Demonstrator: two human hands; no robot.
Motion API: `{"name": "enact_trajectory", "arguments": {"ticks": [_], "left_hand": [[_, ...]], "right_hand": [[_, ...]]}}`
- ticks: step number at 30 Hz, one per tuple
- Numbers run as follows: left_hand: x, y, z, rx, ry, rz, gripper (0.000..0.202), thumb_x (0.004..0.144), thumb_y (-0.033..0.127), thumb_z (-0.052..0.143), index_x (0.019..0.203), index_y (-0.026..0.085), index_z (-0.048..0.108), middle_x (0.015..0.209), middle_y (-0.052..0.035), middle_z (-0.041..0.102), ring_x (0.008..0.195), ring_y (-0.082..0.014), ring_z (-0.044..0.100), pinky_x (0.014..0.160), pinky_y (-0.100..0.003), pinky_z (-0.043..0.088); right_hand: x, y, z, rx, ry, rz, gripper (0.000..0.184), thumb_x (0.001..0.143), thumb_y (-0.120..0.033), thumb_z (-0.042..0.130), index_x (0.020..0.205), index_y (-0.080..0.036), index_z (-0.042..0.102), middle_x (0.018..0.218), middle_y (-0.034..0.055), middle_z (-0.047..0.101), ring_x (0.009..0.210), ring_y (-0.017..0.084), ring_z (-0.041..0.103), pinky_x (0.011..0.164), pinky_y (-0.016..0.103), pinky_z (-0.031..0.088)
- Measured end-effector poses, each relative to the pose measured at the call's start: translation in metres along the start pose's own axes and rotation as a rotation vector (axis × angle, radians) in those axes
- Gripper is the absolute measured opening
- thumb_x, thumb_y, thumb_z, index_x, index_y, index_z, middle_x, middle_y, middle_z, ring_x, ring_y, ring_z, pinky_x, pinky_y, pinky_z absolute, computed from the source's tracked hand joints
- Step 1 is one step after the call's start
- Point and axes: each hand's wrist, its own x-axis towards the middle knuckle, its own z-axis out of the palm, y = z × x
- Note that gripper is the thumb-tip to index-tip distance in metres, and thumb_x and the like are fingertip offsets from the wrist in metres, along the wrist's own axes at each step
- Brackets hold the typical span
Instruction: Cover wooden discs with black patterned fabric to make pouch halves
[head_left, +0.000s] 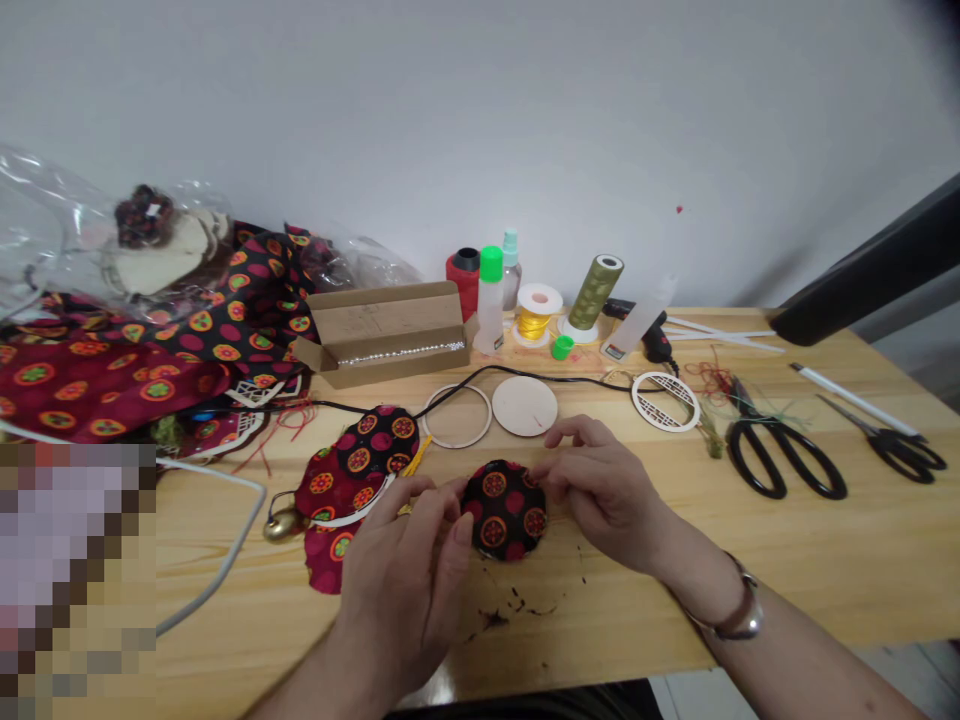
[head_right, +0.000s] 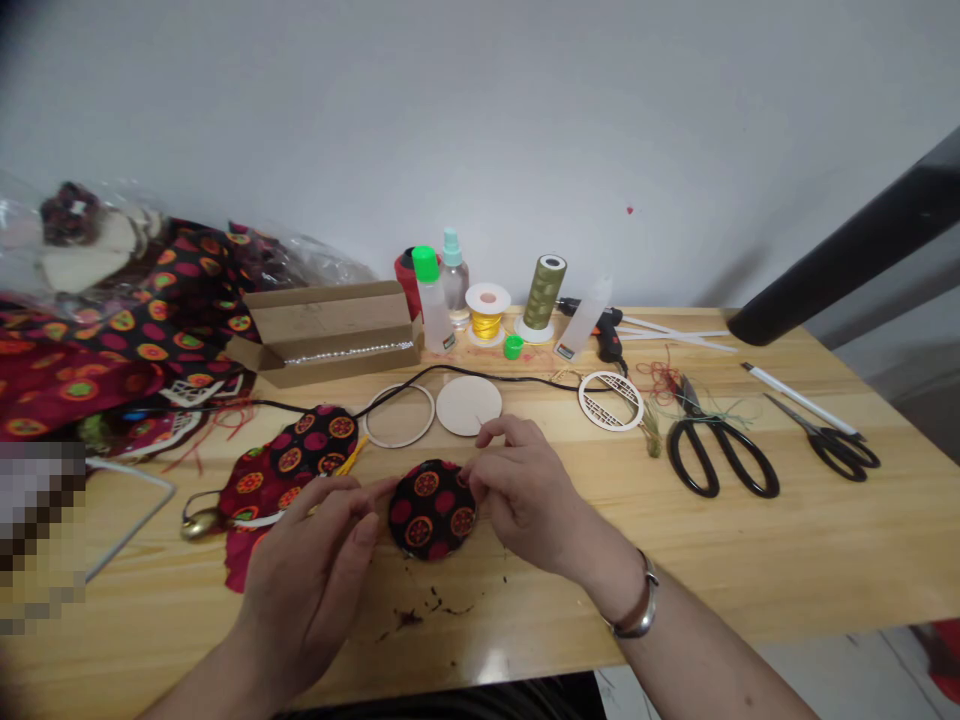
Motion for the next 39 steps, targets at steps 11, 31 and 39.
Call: {"name": "enact_trajectory", "arguments": {"ticks": [11,31,39], "left_hand": [[-0.0034,-0.0011,0.0011,-0.042,0.005,0.038,0.016,0.089,0.018,0.043,0.089,0.018,0.060,0.079,-0.0043,0.064,0.080,-0.0181,0.057,0.069,-0.029,0.046],[-0.0009,0.0019,-0.0027,-0.024,0.084,0.021,0.016,0.087,0.012,0.044,0.081,0.018,0.058,0.073,-0.0025,0.066,0.071,-0.0154,0.059,0.064,-0.026,0.045],[-0.0038,0.0022,-0.0022,-0.039,0.043,0.056,0.021,0.088,0.013,0.042,0.073,0.019,0.056,0.063,-0.0020,0.063,0.060,-0.0152,0.057,0.055,-0.027,0.041]], "right_hand": [[0.0008,-0.0016,-0.0017,0.016,-0.033,-0.013,0.030,0.059,0.007,0.041,0.059,-0.021,0.052,0.065,-0.0008,0.064,0.094,0.021,0.053,0.081,0.037,0.045],[-0.0005,0.0015,-0.0007,0.002,-0.039,-0.008,0.031,0.058,0.007,0.040,0.061,-0.021,0.052,0.067,-0.0002,0.063,0.094,0.022,0.054,0.081,0.039,0.045],[0.0001,-0.0013,-0.0021,0.029,-0.066,-0.018,0.030,0.058,0.006,0.041,0.060,-0.021,0.053,0.063,0.0002,0.061,0.094,0.022,0.055,0.079,0.037,0.046]]}}
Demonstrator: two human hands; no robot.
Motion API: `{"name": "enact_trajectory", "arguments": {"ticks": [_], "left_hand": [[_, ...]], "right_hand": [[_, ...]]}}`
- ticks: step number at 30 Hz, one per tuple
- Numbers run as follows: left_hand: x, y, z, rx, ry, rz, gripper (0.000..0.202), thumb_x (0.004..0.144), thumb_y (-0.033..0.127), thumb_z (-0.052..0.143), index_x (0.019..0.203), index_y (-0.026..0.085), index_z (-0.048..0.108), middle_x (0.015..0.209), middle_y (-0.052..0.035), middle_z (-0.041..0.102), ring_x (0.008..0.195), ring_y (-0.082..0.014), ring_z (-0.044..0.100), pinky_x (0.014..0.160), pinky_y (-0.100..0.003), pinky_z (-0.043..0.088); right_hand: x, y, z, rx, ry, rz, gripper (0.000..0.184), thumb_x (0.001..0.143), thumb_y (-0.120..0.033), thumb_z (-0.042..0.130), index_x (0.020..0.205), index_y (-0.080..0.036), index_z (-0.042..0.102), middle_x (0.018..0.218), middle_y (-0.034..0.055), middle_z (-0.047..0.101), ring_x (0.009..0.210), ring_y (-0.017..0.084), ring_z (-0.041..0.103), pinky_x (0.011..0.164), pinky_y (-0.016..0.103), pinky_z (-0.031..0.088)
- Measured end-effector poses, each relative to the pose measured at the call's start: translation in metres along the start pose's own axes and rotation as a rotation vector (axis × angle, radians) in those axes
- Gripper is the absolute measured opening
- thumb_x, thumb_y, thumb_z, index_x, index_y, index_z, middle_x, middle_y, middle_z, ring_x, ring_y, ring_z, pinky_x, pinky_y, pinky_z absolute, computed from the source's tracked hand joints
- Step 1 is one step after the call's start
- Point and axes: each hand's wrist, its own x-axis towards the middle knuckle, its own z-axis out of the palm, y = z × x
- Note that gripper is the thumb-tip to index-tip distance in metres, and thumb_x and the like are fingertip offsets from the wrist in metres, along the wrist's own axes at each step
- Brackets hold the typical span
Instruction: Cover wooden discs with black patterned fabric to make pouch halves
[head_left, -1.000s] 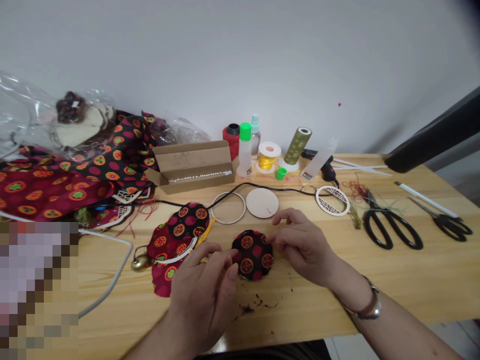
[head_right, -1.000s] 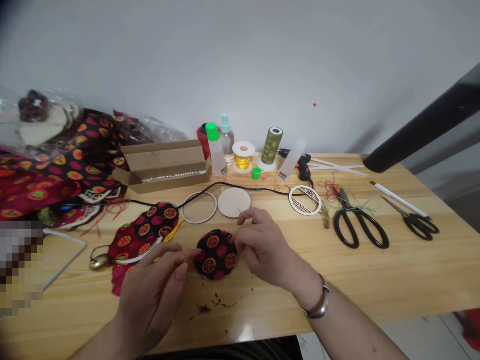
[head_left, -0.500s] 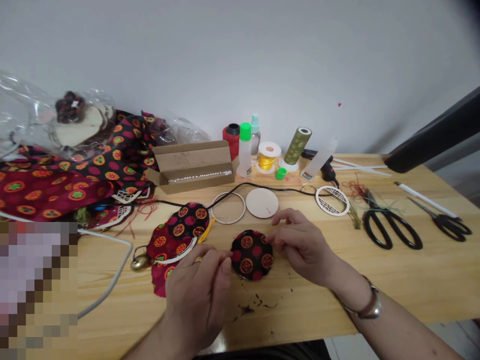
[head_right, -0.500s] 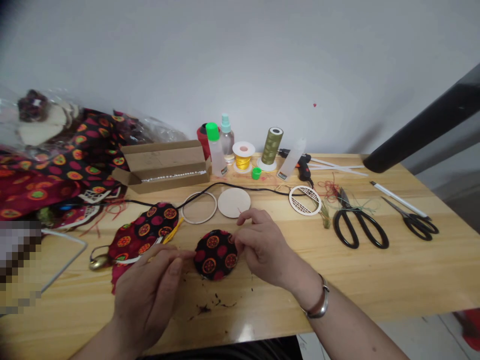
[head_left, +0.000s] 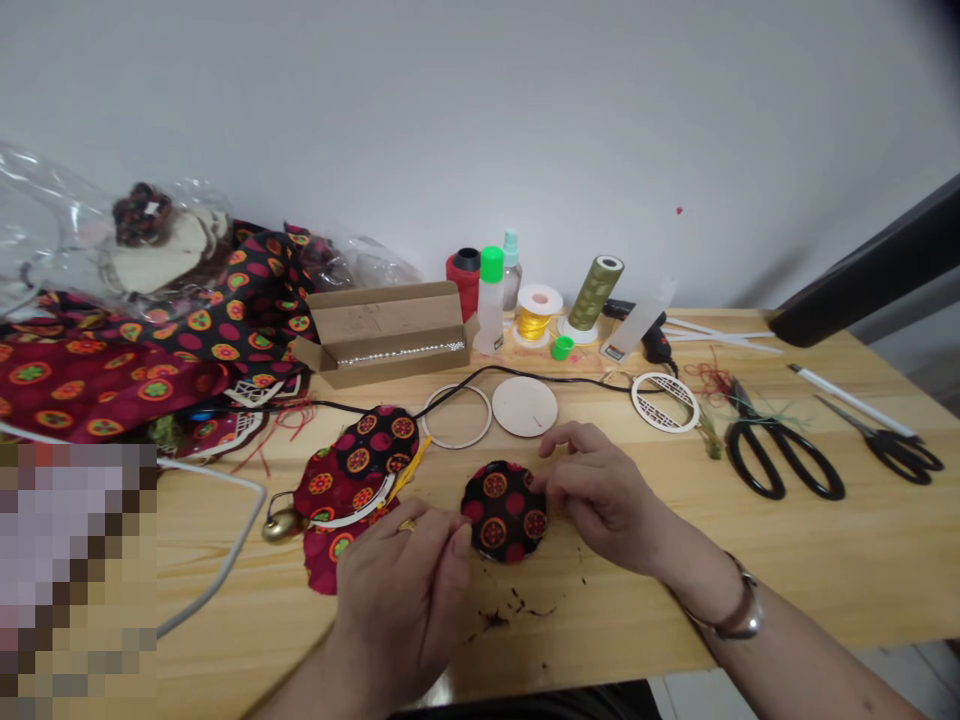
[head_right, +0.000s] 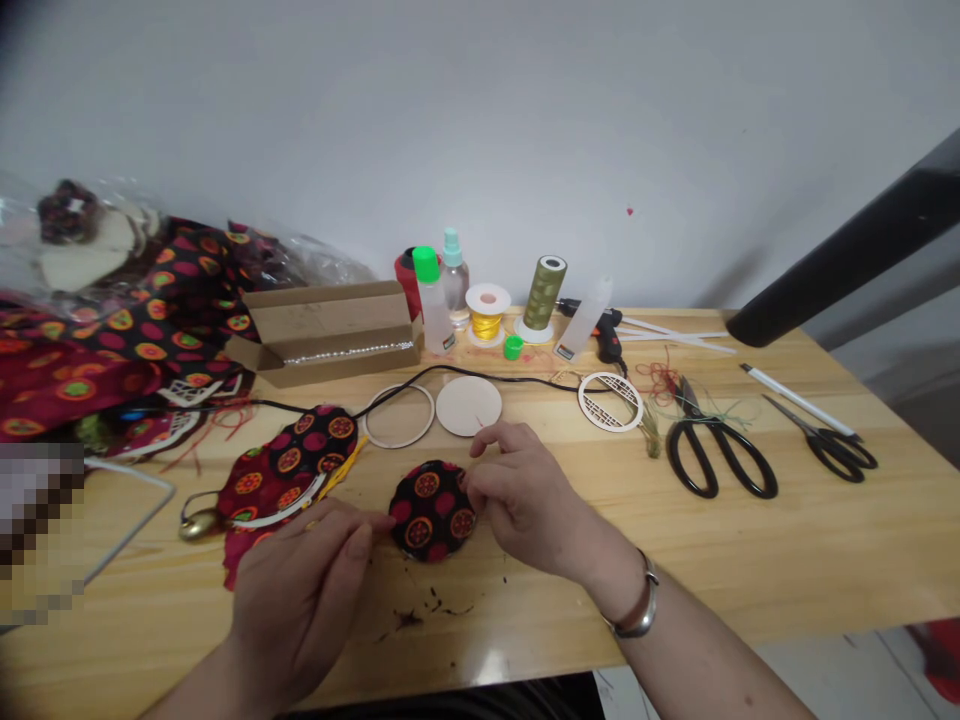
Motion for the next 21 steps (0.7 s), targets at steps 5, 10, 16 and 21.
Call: {"name": "enact_trajectory", "arguments": {"ticks": [5,10,16,21], "left_hand": [[0.0011,0.0011,-0.0013,-0.048,-0.010,0.037,0.018,0.086,0.010,0.043,0.078,0.019,0.057,0.065,-0.0022,0.064,0.060,-0.0145,0.058,0.056,-0.026,0.042],[0.0029,0.0030,-0.0030,-0.167,-0.076,0.254,0.018,0.083,0.011,0.043,0.090,0.019,0.057,0.062,-0.0004,0.060,0.056,-0.0158,0.056,0.054,-0.027,0.041],[0.0044,0.0035,-0.0018,-0.206,-0.187,0.315,0.022,0.080,0.016,0.046,0.100,0.016,0.055,0.058,-0.0003,0.054,0.051,-0.0169,0.051,0.048,-0.028,0.037],[0.0018,0.0025,-0.0025,-0.166,-0.296,0.297,0.021,0.082,0.020,0.046,0.101,0.019,0.056,0.064,-0.0025,0.059,0.061,-0.0190,0.058,0.056,-0.029,0.045]], "right_hand": [[0.0004,-0.0012,-0.0013,0.044,0.020,-0.008,0.031,0.057,0.008,0.040,0.062,-0.020,0.053,0.072,-0.0009,0.067,0.093,0.019,0.053,0.081,0.035,0.044],[0.0017,-0.0043,-0.0029,0.185,-0.044,-0.023,0.030,0.061,0.007,0.039,0.061,-0.020,0.054,0.074,-0.0002,0.069,0.098,0.020,0.051,0.080,0.034,0.045],[-0.0015,-0.0039,0.0009,0.284,-0.173,-0.038,0.028,0.064,0.005,0.041,0.059,-0.020,0.052,0.070,-0.0019,0.069,0.094,0.018,0.053,0.095,0.038,0.040],[-0.0031,-0.0040,0.0031,0.296,-0.236,-0.070,0.028,0.061,0.006,0.043,0.058,-0.021,0.050,0.066,-0.0022,0.067,0.096,0.018,0.054,0.095,0.037,0.040]]}}
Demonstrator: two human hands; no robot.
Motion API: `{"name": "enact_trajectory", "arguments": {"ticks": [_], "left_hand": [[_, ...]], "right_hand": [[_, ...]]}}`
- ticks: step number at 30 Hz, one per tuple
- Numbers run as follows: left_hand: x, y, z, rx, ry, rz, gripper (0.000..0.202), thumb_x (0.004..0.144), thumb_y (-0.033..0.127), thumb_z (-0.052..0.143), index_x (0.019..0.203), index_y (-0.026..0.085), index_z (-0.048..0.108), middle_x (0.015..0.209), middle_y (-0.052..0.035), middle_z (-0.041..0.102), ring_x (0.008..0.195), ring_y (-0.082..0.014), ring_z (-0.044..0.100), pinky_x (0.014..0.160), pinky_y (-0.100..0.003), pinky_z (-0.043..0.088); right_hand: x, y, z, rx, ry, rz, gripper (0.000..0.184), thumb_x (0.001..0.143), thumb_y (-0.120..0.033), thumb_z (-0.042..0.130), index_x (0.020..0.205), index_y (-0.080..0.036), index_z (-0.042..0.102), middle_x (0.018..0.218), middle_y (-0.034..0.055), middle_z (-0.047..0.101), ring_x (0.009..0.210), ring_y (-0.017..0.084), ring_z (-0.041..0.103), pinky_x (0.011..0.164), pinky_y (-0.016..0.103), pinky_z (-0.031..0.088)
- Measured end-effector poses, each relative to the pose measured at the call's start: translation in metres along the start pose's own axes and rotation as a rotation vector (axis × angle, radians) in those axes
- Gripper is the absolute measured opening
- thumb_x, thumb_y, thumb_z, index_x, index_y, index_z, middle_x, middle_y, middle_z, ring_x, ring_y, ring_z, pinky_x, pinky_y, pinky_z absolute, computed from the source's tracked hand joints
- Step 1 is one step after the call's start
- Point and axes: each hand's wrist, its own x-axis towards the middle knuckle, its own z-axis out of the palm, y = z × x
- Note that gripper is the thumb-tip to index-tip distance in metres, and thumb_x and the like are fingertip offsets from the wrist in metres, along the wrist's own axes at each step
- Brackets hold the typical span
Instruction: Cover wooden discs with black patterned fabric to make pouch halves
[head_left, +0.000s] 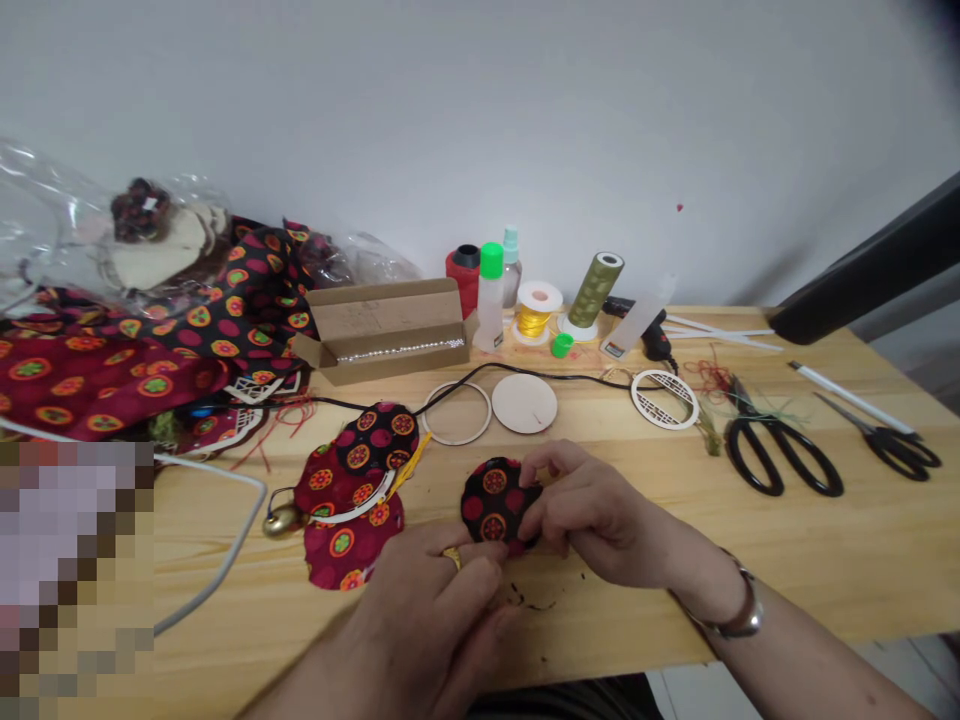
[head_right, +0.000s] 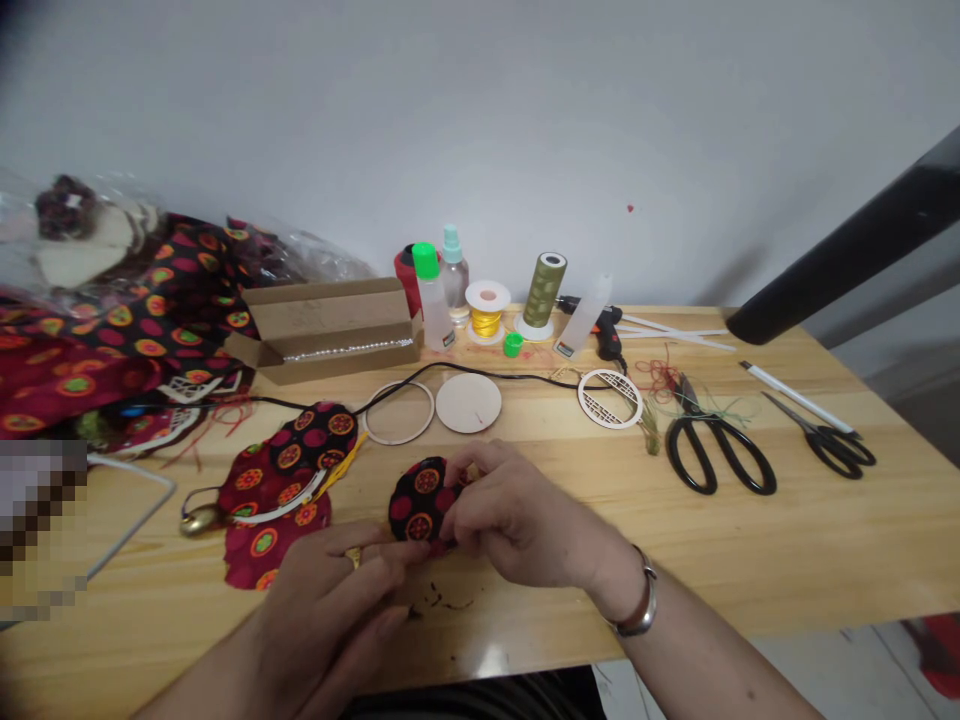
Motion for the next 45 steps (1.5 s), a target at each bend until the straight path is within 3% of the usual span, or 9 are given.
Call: {"name": "enact_trajectory", "arguments": {"ticks": [8,13,16,18,21,24,29,36,45], "left_hand": [[0.001,0.000,-0.001,-0.017,-0.008,0.006,0.025,0.082,0.020,0.046,0.105,0.019,0.056,0.066,-0.0029,0.061,0.062,-0.0189,0.058,0.057,-0.029,0.046],[0.000,0.000,-0.001,-0.009,0.043,0.036,0.023,0.080,0.018,0.047,0.102,0.017,0.055,0.060,-0.0008,0.057,0.052,-0.0169,0.052,0.050,-0.028,0.040],[-0.001,-0.001,0.000,0.032,0.126,-0.017,0.022,0.081,0.013,0.046,0.100,0.017,0.055,0.059,0.0001,0.057,0.051,-0.0156,0.051,0.050,-0.027,0.038],[-0.001,-0.002,0.001,0.083,0.201,-0.133,0.022,0.084,0.013,0.044,0.101,0.017,0.057,0.069,-0.0021,0.064,0.059,-0.0155,0.059,0.055,-0.027,0.043],[0.000,-0.003,0.002,0.159,0.289,-0.296,0.021,0.088,0.018,0.043,0.102,0.017,0.059,0.085,-0.0048,0.071,0.071,-0.0153,0.067,0.062,-0.025,0.048],[0.001,-0.003,0.004,0.196,0.282,-0.370,0.023,0.090,0.023,0.042,0.103,0.016,0.059,0.084,-0.0045,0.073,0.064,-0.0149,0.068,0.058,-0.024,0.049],[-0.002,-0.004,0.007,0.149,0.211,-0.486,0.022,0.092,0.029,0.041,0.095,0.018,0.060,0.075,-0.0019,0.071,0.059,-0.0155,0.067,0.058,-0.025,0.050],[0.001,-0.001,0.004,0.017,0.198,-0.566,0.020,0.091,0.031,0.042,0.086,0.020,0.057,0.067,-0.0007,0.067,0.060,-0.0154,0.065,0.056,-0.024,0.047],[0.003,-0.002,0.001,-0.163,0.226,-0.648,0.017,0.091,0.030,0.044,0.096,0.021,0.058,0.081,-0.0008,0.070,0.069,-0.0135,0.065,0.062,-0.022,0.048]], "right_hand": [[0.005,-0.006,-0.002,-0.035,-0.062,0.029,0.027,0.063,0.006,0.045,0.058,-0.019,0.053,0.073,-0.0004,0.065,0.097,0.017,0.054,0.089,0.033,0.043],[0.002,-0.005,-0.002,-0.009,0.027,0.039,0.027,0.066,0.004,0.043,0.061,-0.021,0.052,0.071,-0.0003,0.064,0.098,0.020,0.053,0.089,0.036,0.044],[0.003,-0.008,-0.003,-0.073,0.139,0.134,0.024,0.072,0.000,0.047,0.074,-0.022,0.056,0.076,0.0021,0.064,0.097,0.022,0.051,0.087,0.038,0.045],[0.006,-0.011,-0.005,-0.172,0.152,0.211,0.018,0.077,-0.011,0.058,0.093,-0.020,0.057,0.090,0.0052,0.064,0.100,0.023,0.047,0.090,0.040,0.044],[0.009,-0.015,-0.007,-0.297,0.062,0.264,0.062,0.069,-0.040,0.077,0.119,-0.017,0.048,0.113,0.0106,0.058,0.112,0.028,0.039,0.097,0.045,0.039],[0.010,-0.015,-0.006,-0.369,-0.035,0.263,0.089,0.060,-0.052,0.080,0.130,-0.015,0.040,0.127,0.0129,0.051,0.119,0.031,0.033,0.101,0.047,0.035],[0.010,-0.014,-0.003,-0.436,-0.105,0.275,0.099,0.060,-0.051,0.081,0.138,-0.015,0.033,0.135,0.0128,0.047,0.123,0.033,0.031,0.104,0.049,0.030],[0.010,-0.014,-0.003,-0.402,-0.091,0.273,0.089,0.067,-0.046,0.077,0.138,-0.016,0.033,0.131,0.0116,0.050,0.121,0.031,0.034,0.102,0.046,0.032],[0.008,-0.011,-0.001,-0.353,-0.071,0.219,0.087,0.069,-0.039,0.077,0.139,-0.018,0.030,0.130,0.0116,0.050,0.122,0.029,0.032,0.103,0.045,0.031]]}}
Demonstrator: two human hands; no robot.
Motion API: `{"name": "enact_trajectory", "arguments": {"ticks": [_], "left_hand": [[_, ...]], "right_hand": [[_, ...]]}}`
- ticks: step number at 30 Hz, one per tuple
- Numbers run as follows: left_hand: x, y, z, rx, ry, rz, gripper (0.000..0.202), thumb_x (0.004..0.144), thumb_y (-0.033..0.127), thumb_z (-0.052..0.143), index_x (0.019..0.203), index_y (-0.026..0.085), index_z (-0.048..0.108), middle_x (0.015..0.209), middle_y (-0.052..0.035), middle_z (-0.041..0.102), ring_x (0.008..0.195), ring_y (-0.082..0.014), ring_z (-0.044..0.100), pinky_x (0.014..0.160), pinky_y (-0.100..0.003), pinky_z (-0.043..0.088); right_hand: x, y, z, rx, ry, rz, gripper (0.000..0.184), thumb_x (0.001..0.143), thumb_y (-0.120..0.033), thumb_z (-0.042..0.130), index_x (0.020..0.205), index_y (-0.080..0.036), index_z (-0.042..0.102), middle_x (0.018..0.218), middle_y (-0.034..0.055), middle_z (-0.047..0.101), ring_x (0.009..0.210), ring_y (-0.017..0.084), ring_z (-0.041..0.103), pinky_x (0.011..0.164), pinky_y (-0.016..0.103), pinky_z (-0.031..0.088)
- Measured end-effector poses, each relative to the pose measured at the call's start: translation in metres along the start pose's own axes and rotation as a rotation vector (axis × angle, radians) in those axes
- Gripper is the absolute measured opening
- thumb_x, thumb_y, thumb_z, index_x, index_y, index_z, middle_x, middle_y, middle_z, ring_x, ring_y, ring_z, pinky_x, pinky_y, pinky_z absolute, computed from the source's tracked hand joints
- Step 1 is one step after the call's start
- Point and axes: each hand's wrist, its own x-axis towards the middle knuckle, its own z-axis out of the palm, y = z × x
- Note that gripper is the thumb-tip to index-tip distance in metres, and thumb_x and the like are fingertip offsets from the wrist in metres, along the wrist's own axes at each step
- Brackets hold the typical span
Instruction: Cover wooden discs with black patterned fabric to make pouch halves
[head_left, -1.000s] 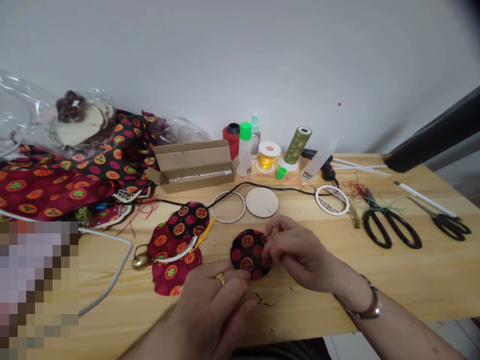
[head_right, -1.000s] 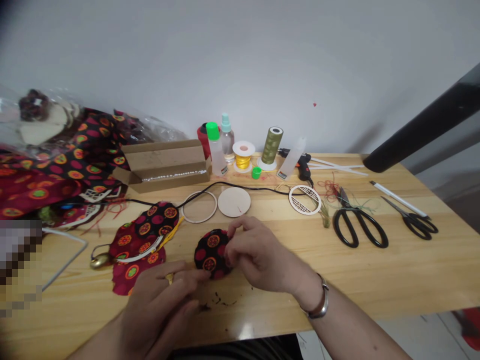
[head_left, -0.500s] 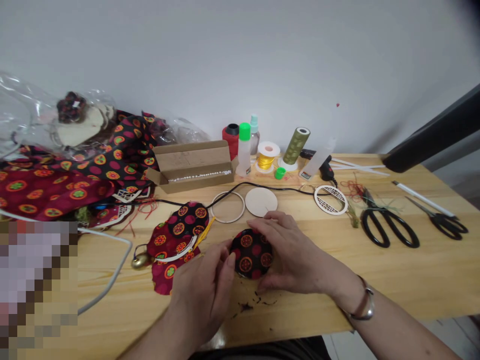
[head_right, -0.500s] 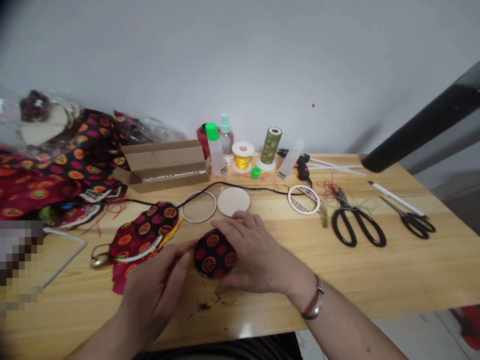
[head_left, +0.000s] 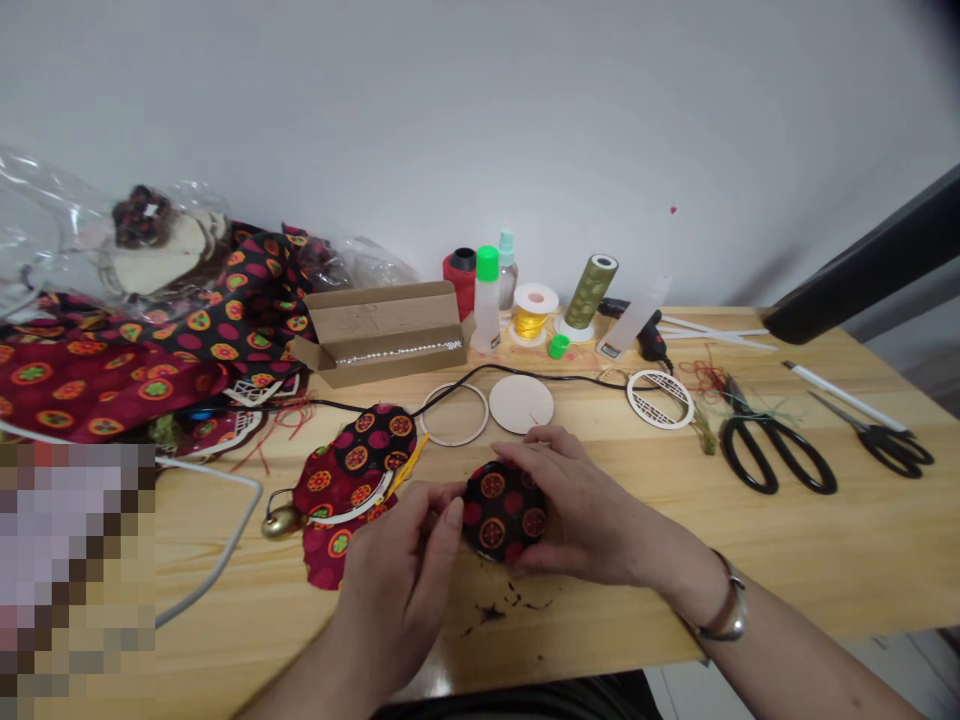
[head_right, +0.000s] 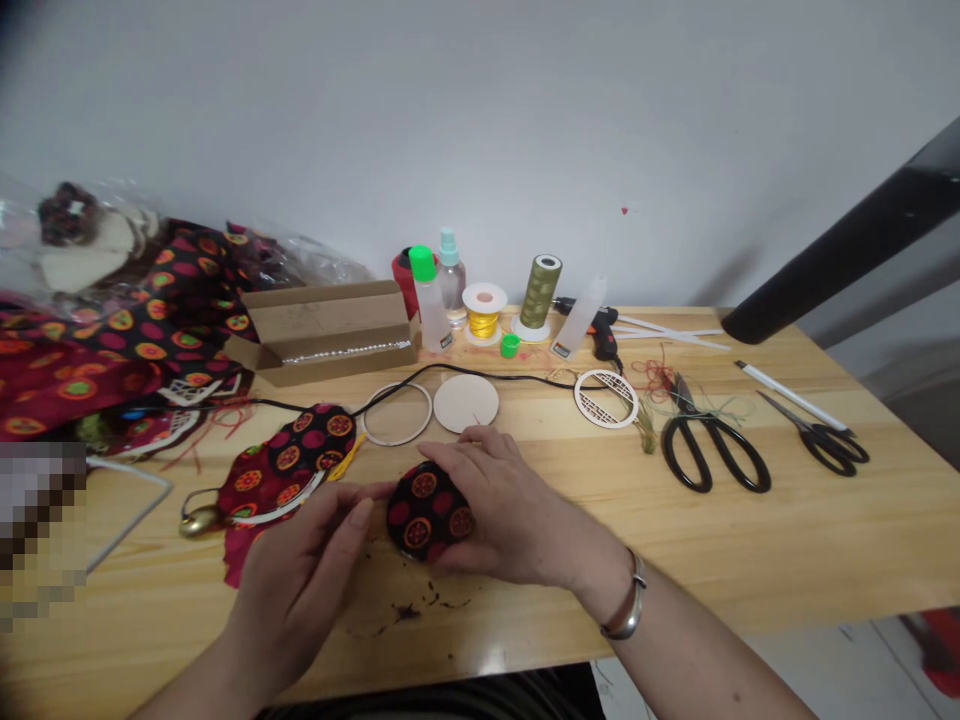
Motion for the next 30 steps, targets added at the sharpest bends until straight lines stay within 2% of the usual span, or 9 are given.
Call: {"name": "enact_trajectory", "arguments": {"ticks": [4,6,9,12,16,22,24,27,30], "left_hand": [[-0.001,-0.002,0.003,-0.185,0.070,-0.108,0.012,0.088,0.032,0.052,0.093,0.022,0.052,0.114,-0.0068,0.066,0.095,-0.0169,0.065,0.077,-0.025,0.051],[0.001,0.000,0.003,-0.326,0.095,-0.206,0.021,0.084,0.036,0.056,0.100,0.021,0.052,0.123,-0.0093,0.062,0.107,-0.0197,0.062,0.085,-0.030,0.051],[0.012,0.011,-0.003,-0.524,0.061,-0.394,0.049,0.076,0.041,0.065,0.117,0.018,0.050,0.119,-0.0109,0.065,0.112,-0.0225,0.060,0.092,-0.035,0.049],[0.027,0.025,-0.010,-0.660,-0.070,-0.539,0.064,0.067,0.039,0.073,0.122,0.016,0.052,0.110,-0.0091,0.071,0.109,-0.0234,0.062,0.093,-0.035,0.049],[0.041,0.029,-0.008,-0.761,-0.286,-0.543,0.040,0.069,0.034,0.073,0.105,0.016,0.068,0.097,-0.0050,0.075,0.097,-0.0222,0.066,0.086,-0.030,0.050],[0.041,0.013,0.004,-0.904,-0.277,-0.583,0.028,0.069,0.032,0.075,0.093,0.017,0.074,0.082,-0.0040,0.076,0.074,-0.0166,0.067,0.069,-0.024,0.050],[0.039,0.010,0.005,-0.966,-0.285,-0.599,0.028,0.069,0.032,0.075,0.092,0.016,0.074,0.080,-0.0048,0.075,0.068,-0.0146,0.066,0.065,-0.023,0.049],[0.038,0.012,0.005,-1.054,-0.318,-0.603,0.029,0.070,0.031,0.075,0.094,0.015,0.073,0.081,-0.0063,0.075,0.069,-0.0147,0.066,0.067,-0.024,0.051],[0.039,0.020,0.002,-1.099,-0.316,-0.643,0.026,0.069,0.030,0.076,0.089,0.014,0.073,0.079,-0.0068,0.074,0.069,-0.0153,0.067,0.067,-0.025,0.052]], "right_hand": [[0.000,0.000,-0.001,0.019,0.055,-0.037,0.088,0.071,-0.040,0.075,0.139,-0.016,0.025,0.128,0.0128,0.051,0.120,0.027,0.037,0.104,0.045,0.030],[0.000,0.001,0.000,0.025,0.076,-0.046,0.089,0.072,-0.041,0.075,0.140,-0.016,0.023,0.126,0.0121,0.052,0.118,0.026,0.039,0.105,0.046,0.030],[0.000,0.000,-0.001,0.034,0.096,-0.062,0.087,0.073,-0.038,0.074,0.139,-0.018,0.023,0.127,0.0111,0.051,0.118,0.026,0.038,0.105,0.045,0.029],[0.000,-0.003,-0.003,0.042,0.099,-0.078,0.084,0.074,-0.034,0.073,0.139,-0.019,0.022,0.129,0.0111,0.049,0.119,0.026,0.038,0.105,0.045,0.030],[0.000,-0.005,-0.006,0.054,0.094,-0.078,0.082,0.073,-0.033,0.074,0.138,-0.019,0.025,0.128,0.0110,0.050,0.117,0.026,0.039,0.103,0.045,0.032],[-0.003,-0.003,-0.006,0.122,0.117,-0.073,0.096,0.068,-0.045,0.077,0.143,-0.021,0.022,0.141,0.0132,0.039,0.129,0.030,0.030,0.108,0.049,0.026],[-0.003,-0.002,-0.004,0.243,0.207,-0.006,0.095,0.068,-0.054,0.074,0.143,-0.021,0.025,0.143,0.0148,0.037,0.128,0.030,0.033,0.104,0.048,0.032],[0.002,-0.002,-0.005,0.504,0.366,0.191,0.066,0.080,-0.058,0.059,0.132,-0.021,0.043,0.127,0.0137,0.053,0.108,0.023,0.052,0.085,0.037,0.046],[0.014,-0.001,-0.016,0.659,0.419,0.370,0.051,0.086,-0.059,0.048,0.117,-0.019,0.058,0.113,0.0116,0.062,0.094,0.020,0.059,0.073,0.032,0.047]]}}
